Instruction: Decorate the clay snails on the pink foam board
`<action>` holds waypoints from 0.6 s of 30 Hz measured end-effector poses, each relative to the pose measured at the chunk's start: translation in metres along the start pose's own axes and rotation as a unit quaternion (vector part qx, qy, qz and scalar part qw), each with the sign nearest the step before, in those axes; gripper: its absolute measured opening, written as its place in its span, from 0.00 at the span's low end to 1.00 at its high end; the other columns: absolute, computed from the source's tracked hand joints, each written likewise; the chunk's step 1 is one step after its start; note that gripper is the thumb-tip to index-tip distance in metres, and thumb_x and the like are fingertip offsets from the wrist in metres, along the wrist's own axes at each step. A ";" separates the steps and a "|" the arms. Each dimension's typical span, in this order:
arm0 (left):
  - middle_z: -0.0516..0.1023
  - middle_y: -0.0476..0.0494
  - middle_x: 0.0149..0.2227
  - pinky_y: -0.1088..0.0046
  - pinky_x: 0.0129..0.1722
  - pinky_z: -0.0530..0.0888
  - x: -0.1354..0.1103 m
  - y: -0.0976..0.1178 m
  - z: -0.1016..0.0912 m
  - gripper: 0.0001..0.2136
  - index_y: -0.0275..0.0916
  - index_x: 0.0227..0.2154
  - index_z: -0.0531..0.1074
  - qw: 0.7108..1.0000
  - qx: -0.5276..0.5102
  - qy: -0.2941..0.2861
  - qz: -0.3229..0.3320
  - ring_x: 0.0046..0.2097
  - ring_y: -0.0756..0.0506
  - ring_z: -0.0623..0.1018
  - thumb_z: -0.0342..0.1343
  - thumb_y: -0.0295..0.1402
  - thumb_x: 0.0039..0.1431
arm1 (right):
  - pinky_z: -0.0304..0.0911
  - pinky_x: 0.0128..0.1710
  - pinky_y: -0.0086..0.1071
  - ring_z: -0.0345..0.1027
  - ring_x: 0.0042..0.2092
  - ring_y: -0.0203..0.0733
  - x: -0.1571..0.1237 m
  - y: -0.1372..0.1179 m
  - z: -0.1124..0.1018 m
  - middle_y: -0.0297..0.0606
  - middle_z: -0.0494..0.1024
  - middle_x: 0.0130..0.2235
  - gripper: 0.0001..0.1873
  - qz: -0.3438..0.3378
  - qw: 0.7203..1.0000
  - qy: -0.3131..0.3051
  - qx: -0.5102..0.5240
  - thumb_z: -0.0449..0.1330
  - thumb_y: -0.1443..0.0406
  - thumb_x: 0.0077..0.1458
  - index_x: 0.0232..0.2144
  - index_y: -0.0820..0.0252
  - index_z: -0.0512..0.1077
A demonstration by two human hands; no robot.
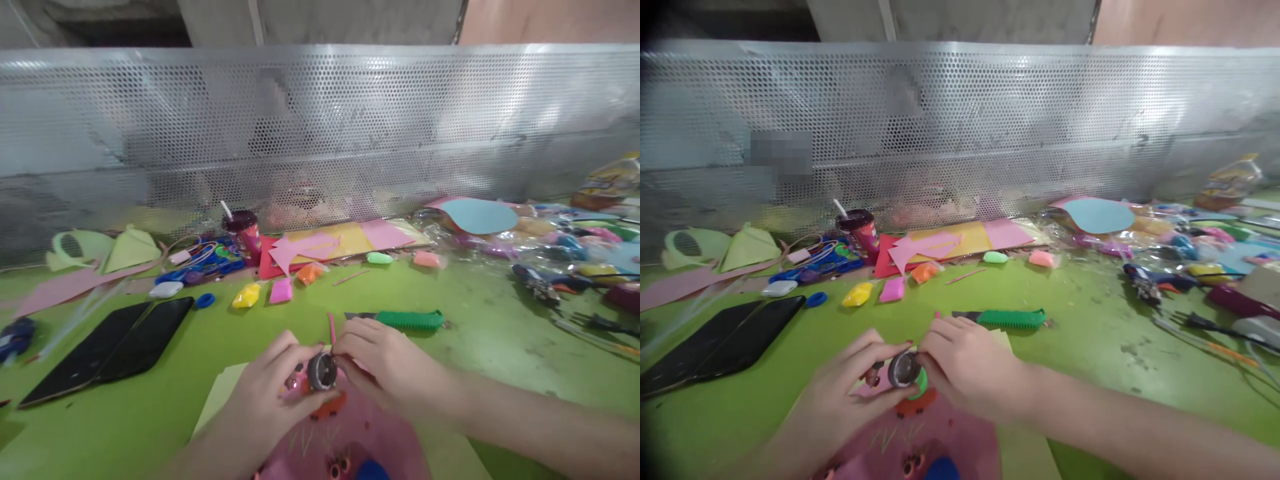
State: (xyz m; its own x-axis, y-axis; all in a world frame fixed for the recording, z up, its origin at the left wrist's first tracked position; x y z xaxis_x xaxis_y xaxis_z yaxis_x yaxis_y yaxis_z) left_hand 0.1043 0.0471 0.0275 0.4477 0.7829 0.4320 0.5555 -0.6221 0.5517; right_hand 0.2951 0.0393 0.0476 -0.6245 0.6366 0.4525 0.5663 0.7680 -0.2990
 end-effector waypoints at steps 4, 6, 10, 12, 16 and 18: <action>0.68 0.53 0.25 0.79 0.24 0.68 -0.001 -0.002 0.001 0.11 0.44 0.37 0.76 1.000 0.007 0.007 0.027 0.24 0.52 0.71 0.63 0.39 0.49 | 0.59 0.31 0.28 0.60 0.33 0.36 -0.003 -0.001 0.001 0.39 0.69 0.32 0.09 -0.022 0.999 -0.018 -0.035 0.48 0.71 0.61 0.33 0.65 0.68; 0.68 0.54 0.26 0.80 0.25 0.68 -0.003 -0.004 0.002 0.12 0.45 0.38 0.75 0.999 -0.002 0.009 0.036 0.25 0.52 0.72 0.64 0.39 0.49 | 0.57 0.29 0.28 0.58 0.32 0.37 -0.005 0.000 0.002 0.38 0.68 0.32 0.11 -0.040 0.998 -0.018 -0.050 0.46 0.70 0.62 0.32 0.65 0.67; 0.68 0.54 0.27 0.79 0.27 0.67 -0.007 -0.004 0.005 0.15 0.48 0.39 0.74 0.998 -0.046 0.025 0.025 0.26 0.52 0.71 0.65 0.38 0.47 | 0.58 0.32 0.30 0.56 0.31 0.37 -0.005 0.003 0.003 0.39 0.67 0.31 0.14 -0.088 0.993 -0.008 -0.072 0.43 0.69 0.62 0.31 0.66 0.67; 0.68 0.54 0.27 0.79 0.27 0.66 -0.009 -0.003 0.006 0.15 0.49 0.39 0.74 0.997 -0.065 0.026 0.014 0.27 0.52 0.70 0.66 0.39 0.46 | 0.58 0.32 0.31 0.55 0.31 0.38 -0.005 0.004 0.003 0.38 0.66 0.29 0.15 -0.113 0.991 -0.002 -0.078 0.43 0.68 0.62 0.30 0.66 0.67; 0.69 0.53 0.27 0.77 0.25 0.66 -0.010 -0.006 0.006 0.16 0.51 0.40 0.75 0.997 -0.071 0.021 0.015 0.26 0.51 0.69 0.65 0.39 0.46 | 0.59 0.33 0.30 0.55 0.31 0.37 -0.004 0.005 0.002 0.38 0.67 0.29 0.16 -0.147 0.985 0.014 -0.087 0.42 0.68 0.62 0.30 0.66 0.67; 0.69 0.53 0.26 0.77 0.24 0.65 -0.009 -0.008 0.005 0.16 0.50 0.40 0.75 0.997 -0.068 0.019 0.036 0.25 0.50 0.69 0.65 0.39 0.45 | 0.59 0.33 0.30 0.57 0.31 0.37 -0.004 0.004 0.003 0.39 0.68 0.29 0.17 -0.163 0.982 0.024 -0.091 0.41 0.68 0.63 0.30 0.66 0.68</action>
State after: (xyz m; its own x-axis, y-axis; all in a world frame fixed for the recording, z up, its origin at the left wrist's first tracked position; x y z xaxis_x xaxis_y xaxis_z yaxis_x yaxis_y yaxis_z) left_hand 0.0995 0.0453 0.0158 0.4552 0.7375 0.4989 0.4211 -0.6720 0.6092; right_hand 0.2983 0.0403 0.0416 -0.7654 0.3514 0.5391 0.4297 0.9027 0.0217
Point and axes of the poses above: each hand's wrist, its own x-axis towards the middle knuckle, its own z-axis out of the palm, y = z × x, the point moved 1 cm from there along x, towards the middle knuckle
